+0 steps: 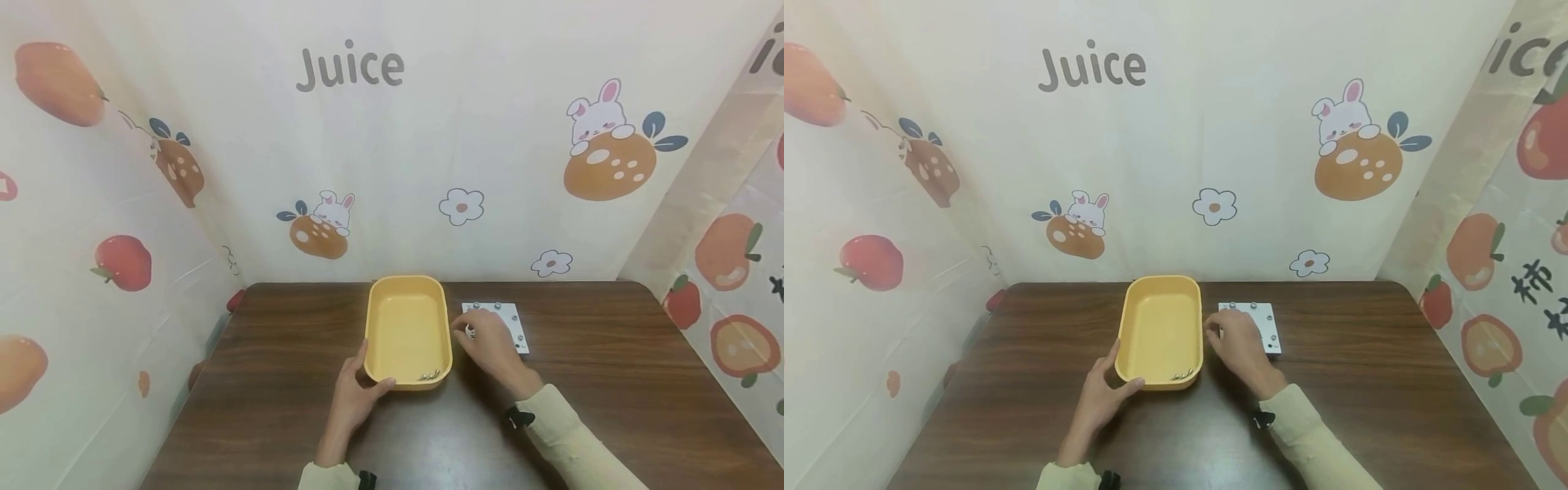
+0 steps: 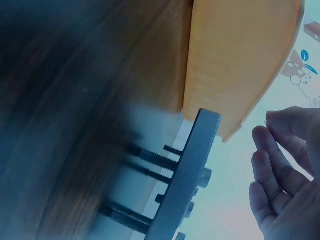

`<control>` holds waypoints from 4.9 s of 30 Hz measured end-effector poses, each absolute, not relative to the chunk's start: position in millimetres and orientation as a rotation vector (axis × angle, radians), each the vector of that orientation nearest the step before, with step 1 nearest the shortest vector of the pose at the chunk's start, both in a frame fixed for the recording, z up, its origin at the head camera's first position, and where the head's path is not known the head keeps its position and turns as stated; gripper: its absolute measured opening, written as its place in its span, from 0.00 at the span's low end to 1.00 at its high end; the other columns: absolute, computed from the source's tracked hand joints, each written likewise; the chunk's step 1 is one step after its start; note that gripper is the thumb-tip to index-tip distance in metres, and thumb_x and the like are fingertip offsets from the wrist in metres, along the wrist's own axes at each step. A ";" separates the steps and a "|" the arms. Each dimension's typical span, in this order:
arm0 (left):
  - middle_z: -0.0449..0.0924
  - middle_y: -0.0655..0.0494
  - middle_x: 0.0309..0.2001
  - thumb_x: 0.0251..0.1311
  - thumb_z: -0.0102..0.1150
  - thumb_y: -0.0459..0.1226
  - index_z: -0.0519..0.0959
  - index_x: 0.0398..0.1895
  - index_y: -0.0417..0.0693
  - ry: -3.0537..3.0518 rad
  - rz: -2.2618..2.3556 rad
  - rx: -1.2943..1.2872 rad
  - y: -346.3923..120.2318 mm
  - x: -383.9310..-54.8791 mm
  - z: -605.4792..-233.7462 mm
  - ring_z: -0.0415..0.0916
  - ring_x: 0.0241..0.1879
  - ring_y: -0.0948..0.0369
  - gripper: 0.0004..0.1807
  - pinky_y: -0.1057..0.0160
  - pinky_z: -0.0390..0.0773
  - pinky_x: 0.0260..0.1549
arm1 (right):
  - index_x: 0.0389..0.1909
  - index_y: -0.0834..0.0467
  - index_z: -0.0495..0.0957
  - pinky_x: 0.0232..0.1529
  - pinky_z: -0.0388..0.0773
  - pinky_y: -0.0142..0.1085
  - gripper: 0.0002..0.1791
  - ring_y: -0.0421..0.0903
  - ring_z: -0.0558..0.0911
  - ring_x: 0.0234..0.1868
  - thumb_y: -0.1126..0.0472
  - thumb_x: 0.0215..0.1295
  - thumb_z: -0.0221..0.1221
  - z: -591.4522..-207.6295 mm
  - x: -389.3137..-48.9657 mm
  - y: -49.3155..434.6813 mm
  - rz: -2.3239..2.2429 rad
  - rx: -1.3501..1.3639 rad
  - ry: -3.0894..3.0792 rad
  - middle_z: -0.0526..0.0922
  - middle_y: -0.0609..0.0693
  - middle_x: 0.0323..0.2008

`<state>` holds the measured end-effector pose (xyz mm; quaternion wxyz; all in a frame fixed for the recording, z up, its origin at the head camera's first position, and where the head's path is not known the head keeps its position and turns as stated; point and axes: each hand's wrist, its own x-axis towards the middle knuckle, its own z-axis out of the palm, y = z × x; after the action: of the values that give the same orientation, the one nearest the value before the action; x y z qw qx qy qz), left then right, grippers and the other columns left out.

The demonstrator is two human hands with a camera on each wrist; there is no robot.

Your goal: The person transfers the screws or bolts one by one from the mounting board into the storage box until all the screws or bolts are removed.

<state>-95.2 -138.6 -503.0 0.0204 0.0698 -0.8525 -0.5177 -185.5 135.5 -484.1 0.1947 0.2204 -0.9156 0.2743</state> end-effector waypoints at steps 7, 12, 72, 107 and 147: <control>0.75 0.40 0.61 0.53 0.82 0.42 0.63 0.82 0.45 -2.654 -1.598 0.203 -138.8 -97.8 -503.7 0.73 0.62 0.45 0.54 0.36 0.70 0.69 | 0.36 0.60 0.89 0.44 0.83 0.53 0.08 0.54 0.86 0.38 0.71 0.57 0.72 -488.8 -191.4 145.6 0.732 0.521 -2.595 0.90 0.53 0.34; 0.75 0.41 0.61 0.54 0.82 0.41 0.62 0.82 0.45 -2.664 -1.602 0.207 -138.8 -98.1 -502.5 0.72 0.62 0.45 0.54 0.36 0.69 0.69 | 0.39 0.63 0.89 0.45 0.84 0.54 0.09 0.57 0.87 0.39 0.72 0.57 0.71 -491.5 -194.9 151.0 0.718 0.493 -2.605 0.90 0.57 0.36; 0.75 0.41 0.60 0.55 0.82 0.44 0.62 0.82 0.45 -2.654 -1.590 0.182 -141.5 -95.8 -508.4 0.73 0.60 0.46 0.54 0.36 0.70 0.68 | 0.30 0.60 0.86 0.38 0.81 0.53 0.02 0.55 0.84 0.31 0.66 0.60 0.66 -490.9 -204.7 152.0 0.598 0.303 -2.801 0.87 0.53 0.28; 0.75 0.40 0.62 0.54 0.82 0.43 0.63 0.82 0.46 -2.653 -1.587 0.192 -140.2 -95.5 -504.5 0.73 0.61 0.46 0.54 0.36 0.70 0.68 | 0.35 0.62 0.88 0.41 0.79 0.55 0.03 0.58 0.84 0.37 0.67 0.64 0.67 -468.0 -196.0 158.9 0.703 0.241 -2.731 0.89 0.57 0.34; 0.73 0.39 0.65 0.54 0.82 0.41 0.62 0.83 0.45 -2.643 -1.637 0.215 -139.8 -94.8 -503.7 0.73 0.63 0.45 0.54 0.45 0.82 0.59 | 0.30 0.55 0.89 0.44 0.77 0.53 0.04 0.54 0.82 0.36 0.67 0.58 0.73 -454.7 -184.6 141.0 0.616 0.483 -2.610 0.88 0.51 0.32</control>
<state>-94.8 -139.8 -503.7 0.0125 0.0689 -0.8481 -0.5252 -184.6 141.0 -454.7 0.2066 0.1735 -0.9371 0.2213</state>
